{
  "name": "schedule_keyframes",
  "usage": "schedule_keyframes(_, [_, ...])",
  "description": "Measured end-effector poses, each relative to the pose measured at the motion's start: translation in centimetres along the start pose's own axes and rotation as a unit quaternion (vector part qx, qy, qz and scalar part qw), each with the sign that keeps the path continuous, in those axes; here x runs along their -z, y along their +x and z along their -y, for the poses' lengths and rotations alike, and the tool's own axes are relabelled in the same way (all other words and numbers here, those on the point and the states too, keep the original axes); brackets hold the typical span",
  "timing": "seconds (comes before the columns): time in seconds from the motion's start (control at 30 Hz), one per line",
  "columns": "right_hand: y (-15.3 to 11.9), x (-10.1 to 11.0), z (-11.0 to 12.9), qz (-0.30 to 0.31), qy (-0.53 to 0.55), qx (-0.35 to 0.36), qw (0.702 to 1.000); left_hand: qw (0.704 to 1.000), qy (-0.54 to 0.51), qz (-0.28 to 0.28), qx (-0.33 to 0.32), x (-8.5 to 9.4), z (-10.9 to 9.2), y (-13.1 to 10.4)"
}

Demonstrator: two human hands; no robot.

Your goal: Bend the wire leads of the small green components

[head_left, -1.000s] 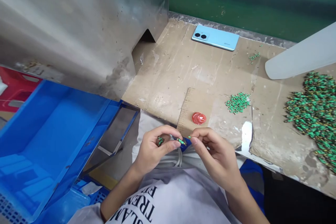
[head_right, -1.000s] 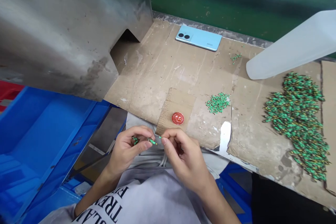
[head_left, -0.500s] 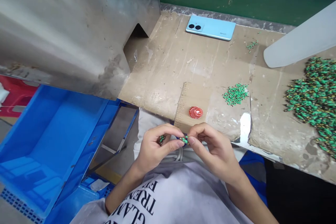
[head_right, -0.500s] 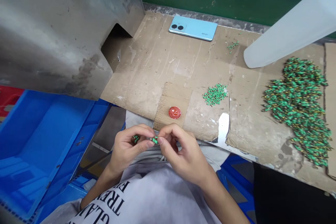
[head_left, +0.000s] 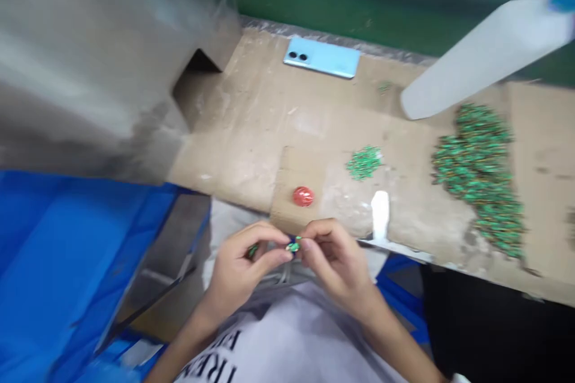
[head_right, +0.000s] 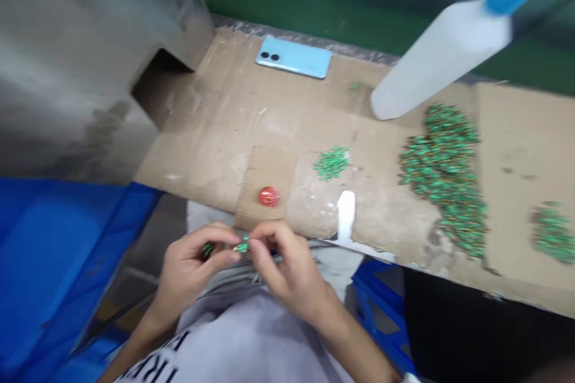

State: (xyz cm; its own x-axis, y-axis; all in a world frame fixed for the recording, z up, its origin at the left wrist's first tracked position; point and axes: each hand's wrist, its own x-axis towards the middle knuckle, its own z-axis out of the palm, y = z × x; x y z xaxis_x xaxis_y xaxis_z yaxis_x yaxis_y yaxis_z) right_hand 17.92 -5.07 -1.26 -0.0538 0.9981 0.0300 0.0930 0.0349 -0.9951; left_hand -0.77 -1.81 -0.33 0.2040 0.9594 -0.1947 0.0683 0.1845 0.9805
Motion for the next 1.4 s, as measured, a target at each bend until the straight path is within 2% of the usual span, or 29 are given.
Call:
schedule_keyframes(0.07, [-0.3, 1.4, -0.6, -0.088, -0.071, 0.04, 0.993, 0.994, -0.076, -0.017, 0.071, -0.2, 0.2, 0.1])
schedule_keyframes(0.13, [-0.2, 4.6, -1.3, -0.23, -0.159, 0.072, 0.957, 0.966, -0.207, -0.023, 0.155, -0.3, 0.5, 0.4])
schedule_keyframes(0.2, [0.1, 9.4, -1.8, -0.345, -0.217, 0.08, 0.91, 0.935, -0.286, 0.0, 0.212, -0.3, 0.6, 1.0])
schedule_keyframes(0.27, [0.3, 14.8, -2.0, -0.443, -0.27, 0.062, 0.852, 0.919, -0.303, 0.012, 0.25, 0.0, 0.4, 1.5])
schedule_keyframes(0.3, [0.4, 17.2, -2.1, -0.471, -0.298, 0.041, 0.83, 0.918, -0.301, 0.015, 0.257, 0.1, 0.2, 1.8])
schedule_keyframes(0.37, [0.5, 21.1, -2.3, -0.49, -0.327, 0.016, 0.808, 0.922, -0.294, 0.017, 0.249, 0.3, 0.0, 2.0])
schedule_keyframes(0.4, [0.5, 22.4, -2.3, -0.492, -0.34, 0.005, 0.801, 0.924, -0.294, 0.021, 0.242, 0.4, -0.1, 2.1])
schedule_keyframes(0.47, [0.3, 23.3, -2.4, -0.5, -0.356, -0.004, 0.79, 0.924, -0.3, 0.029, 0.234, 0.2, -0.3, 2.0])
schedule_keyframes(0.5, [0.2, 23.0, -2.4, -0.504, -0.358, -0.004, 0.786, 0.923, -0.308, 0.028, 0.23, -0.1, -0.4, 1.9])
schedule_keyframes(0.57, [0.1, 21.2, -2.2, -0.508, -0.348, 0.004, 0.788, 0.917, -0.336, 0.022, 0.213, -0.8, -0.7, 1.6])
schedule_keyframes(0.6, [0.1, 19.8, -2.1, -0.504, -0.331, 0.014, 0.798, 0.913, -0.36, 0.014, 0.192, -1.2, -0.9, 1.4])
schedule_keyframes(0.67, [0.1, 16.4, -2.0, -0.478, -0.273, 0.046, 0.833, 0.898, -0.406, 0.036, 0.167, -1.8, -1.2, 1.2])
schedule_keyframes(0.77, [0.0, 11.1, -2.2, -0.377, -0.211, 0.091, 0.897, 0.876, -0.451, 0.062, 0.162, -2.1, -1.1, 1.1])
schedule_keyframes(0.87, [-0.2, 6.7, -2.5, -0.28, -0.175, 0.123, 0.936, 0.881, -0.442, 0.064, 0.156, -1.8, -0.8, 0.8])
schedule_keyframes(0.93, [0.0, 4.7, -2.6, -0.196, -0.146, 0.128, 0.961, 0.886, -0.431, 0.067, 0.155, -1.6, -0.6, 0.6])
schedule_keyframes(1.03, [0.6, 2.8, -2.3, -0.097, -0.116, 0.131, 0.98, 0.886, -0.432, 0.066, 0.157, -1.5, -0.3, 0.4])
schedule_keyframes(1.13, [1.3, 1.9, -1.9, -0.057, -0.093, 0.139, 0.984, 0.891, -0.424, 0.05, 0.158, -1.5, 0.0, 0.5])
schedule_keyframes(1.27, [1.5, 1.3, -2.0, -0.041, -0.065, 0.138, 0.987, 0.903, -0.399, 0.025, 0.16, -1.5, 0.1, 0.8])
schedule_keyframes(1.4, [1.0, 1.2, -2.4, -0.067, -0.046, 0.13, 0.988, 0.91, -0.382, 0.016, 0.158, -1.7, 0.1, 1.1])
